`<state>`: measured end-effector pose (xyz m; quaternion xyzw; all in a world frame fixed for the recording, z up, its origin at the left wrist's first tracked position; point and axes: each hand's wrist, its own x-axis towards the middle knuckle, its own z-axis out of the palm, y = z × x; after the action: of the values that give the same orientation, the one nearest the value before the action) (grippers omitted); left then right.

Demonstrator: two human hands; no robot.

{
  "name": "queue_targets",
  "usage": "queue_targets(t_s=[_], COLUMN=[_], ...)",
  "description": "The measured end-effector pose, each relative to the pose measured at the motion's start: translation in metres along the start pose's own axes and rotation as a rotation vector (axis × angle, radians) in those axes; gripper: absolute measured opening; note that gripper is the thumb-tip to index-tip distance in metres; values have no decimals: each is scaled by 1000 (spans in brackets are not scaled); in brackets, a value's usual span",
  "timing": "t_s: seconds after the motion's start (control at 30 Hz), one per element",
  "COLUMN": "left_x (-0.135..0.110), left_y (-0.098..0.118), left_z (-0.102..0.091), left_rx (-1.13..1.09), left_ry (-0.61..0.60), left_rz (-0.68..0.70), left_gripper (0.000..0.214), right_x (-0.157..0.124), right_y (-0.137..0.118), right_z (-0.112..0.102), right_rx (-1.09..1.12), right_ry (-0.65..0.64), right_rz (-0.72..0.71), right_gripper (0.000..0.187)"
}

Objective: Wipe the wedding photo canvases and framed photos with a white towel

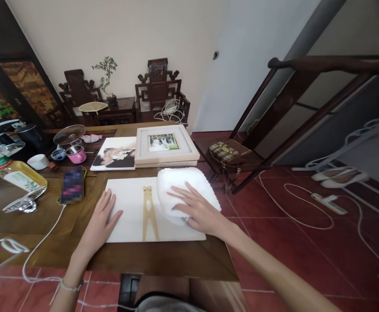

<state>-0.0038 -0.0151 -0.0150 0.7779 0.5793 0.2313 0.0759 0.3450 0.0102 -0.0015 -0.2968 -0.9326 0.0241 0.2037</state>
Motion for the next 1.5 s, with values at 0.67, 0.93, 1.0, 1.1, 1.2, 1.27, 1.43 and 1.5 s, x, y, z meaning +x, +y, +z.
queue_targets(t_s=[0.67,0.93,1.0,1.1,1.2,1.27,1.43,1.5], left_x=[1,0,0,0,0,0,1,1], left_y=[3,6,7,6,5,5,6,6], left_z=[-9,-12,-12,-11,-10,-9,-9,-9], left_rx=[-161,-161,-169,-188,-195,-193,-189,-188], left_ry=[-62,-81,-85,-76,-64,-58,-49,-45], left_rz=[-17,-14,-21,-17,-7,-12,-17,-23], left_gripper=[50,49,48,48,47,47,48,48], right_x=[-45,8,25,40,40,31,-5,-20], right_y=[-91,-10,13,34,32,18,-37,-59], right_z=[-24,-16,-11,-6,-4,-4,-14,-19], right_rx=[154,220,220,230,210,187,194,209], right_ry=[-31,-91,-75,-43,-6,8,-52,-82], right_rz=[-35,78,87,126,145,136,95,54], right_gripper=[39,46,44,39,39,40,45,45])
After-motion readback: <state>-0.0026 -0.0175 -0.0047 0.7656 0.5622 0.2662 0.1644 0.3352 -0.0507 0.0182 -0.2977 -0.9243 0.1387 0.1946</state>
